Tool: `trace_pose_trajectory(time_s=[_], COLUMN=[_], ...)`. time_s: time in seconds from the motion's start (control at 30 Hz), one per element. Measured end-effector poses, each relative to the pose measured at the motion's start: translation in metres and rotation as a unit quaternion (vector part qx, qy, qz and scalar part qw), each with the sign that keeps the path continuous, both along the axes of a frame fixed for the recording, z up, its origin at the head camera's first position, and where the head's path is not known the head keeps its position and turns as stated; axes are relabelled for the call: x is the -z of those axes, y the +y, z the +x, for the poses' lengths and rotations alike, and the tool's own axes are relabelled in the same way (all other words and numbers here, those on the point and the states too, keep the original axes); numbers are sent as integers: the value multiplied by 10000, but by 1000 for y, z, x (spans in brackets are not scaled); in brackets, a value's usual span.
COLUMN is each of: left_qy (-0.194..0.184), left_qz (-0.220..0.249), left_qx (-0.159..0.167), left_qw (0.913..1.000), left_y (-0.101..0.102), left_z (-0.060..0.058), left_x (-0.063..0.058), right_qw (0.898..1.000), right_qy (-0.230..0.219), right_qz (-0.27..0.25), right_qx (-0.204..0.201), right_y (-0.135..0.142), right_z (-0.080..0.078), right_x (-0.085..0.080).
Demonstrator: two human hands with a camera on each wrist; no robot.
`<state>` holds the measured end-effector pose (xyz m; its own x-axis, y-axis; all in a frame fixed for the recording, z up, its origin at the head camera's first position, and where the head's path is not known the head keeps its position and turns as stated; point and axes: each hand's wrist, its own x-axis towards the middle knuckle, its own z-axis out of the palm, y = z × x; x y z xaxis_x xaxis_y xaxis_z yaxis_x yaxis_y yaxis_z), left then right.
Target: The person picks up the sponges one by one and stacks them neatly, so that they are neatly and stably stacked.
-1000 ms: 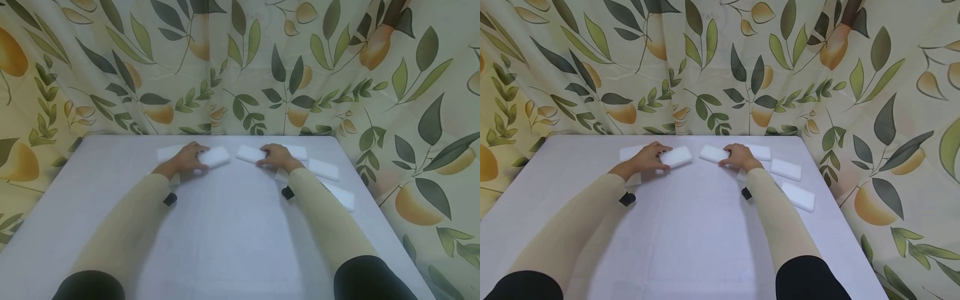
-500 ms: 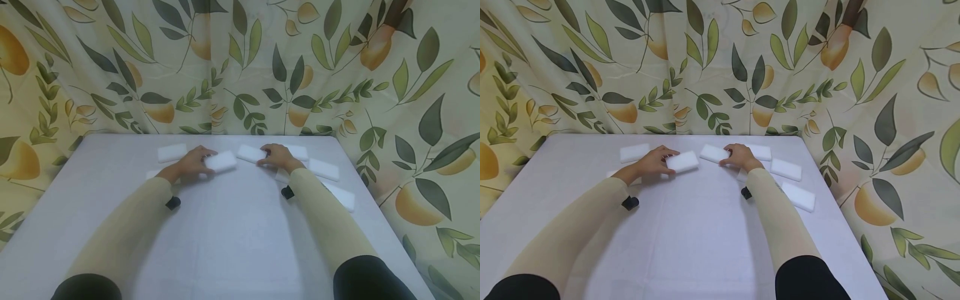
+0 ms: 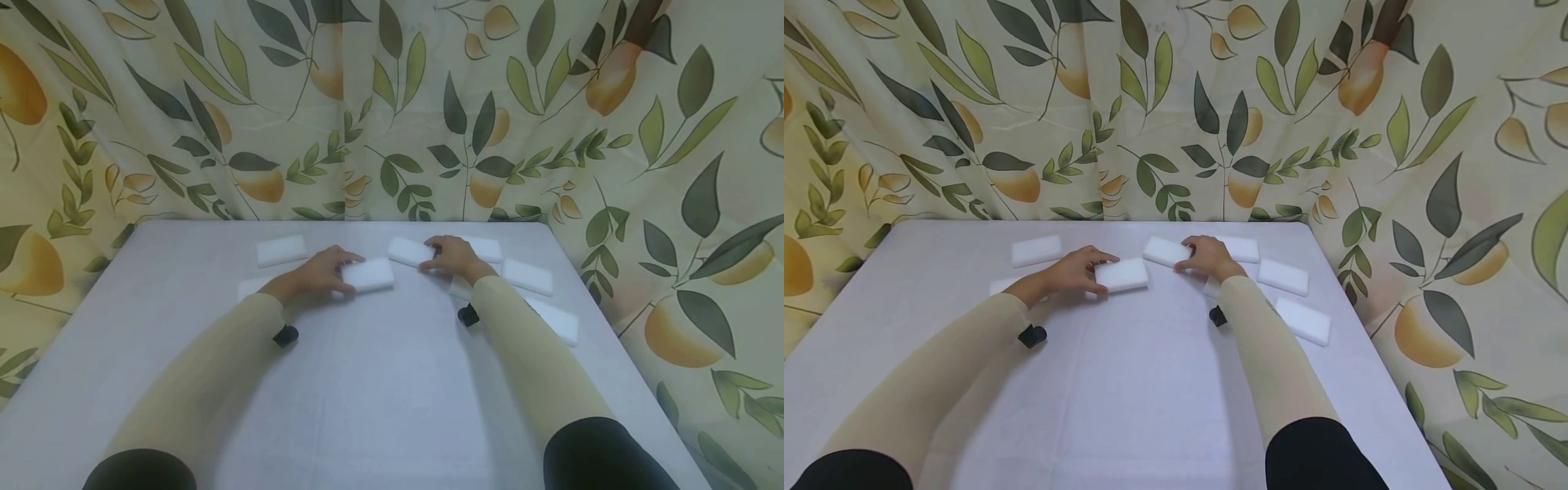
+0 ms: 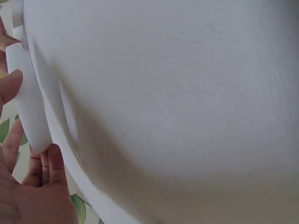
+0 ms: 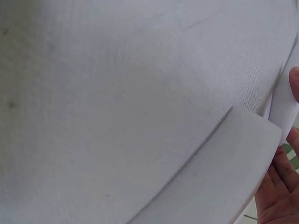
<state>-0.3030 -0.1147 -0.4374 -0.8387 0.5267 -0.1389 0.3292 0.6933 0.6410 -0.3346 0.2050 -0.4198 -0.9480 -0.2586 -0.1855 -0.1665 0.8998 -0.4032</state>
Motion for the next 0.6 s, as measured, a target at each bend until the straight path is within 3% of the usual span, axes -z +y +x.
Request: trace_pose_trajectory(time_s=[0.6], left_qy=[-95], left_qz=[-157], left_qx=[315], left_qw=[9993], left_y=[15], left_z=[1], left_x=[1], right_qw=[10000], right_qy=[-82], right_qz=[0], right_qx=[49], right_y=[0], right_z=[-1], right_x=[0])
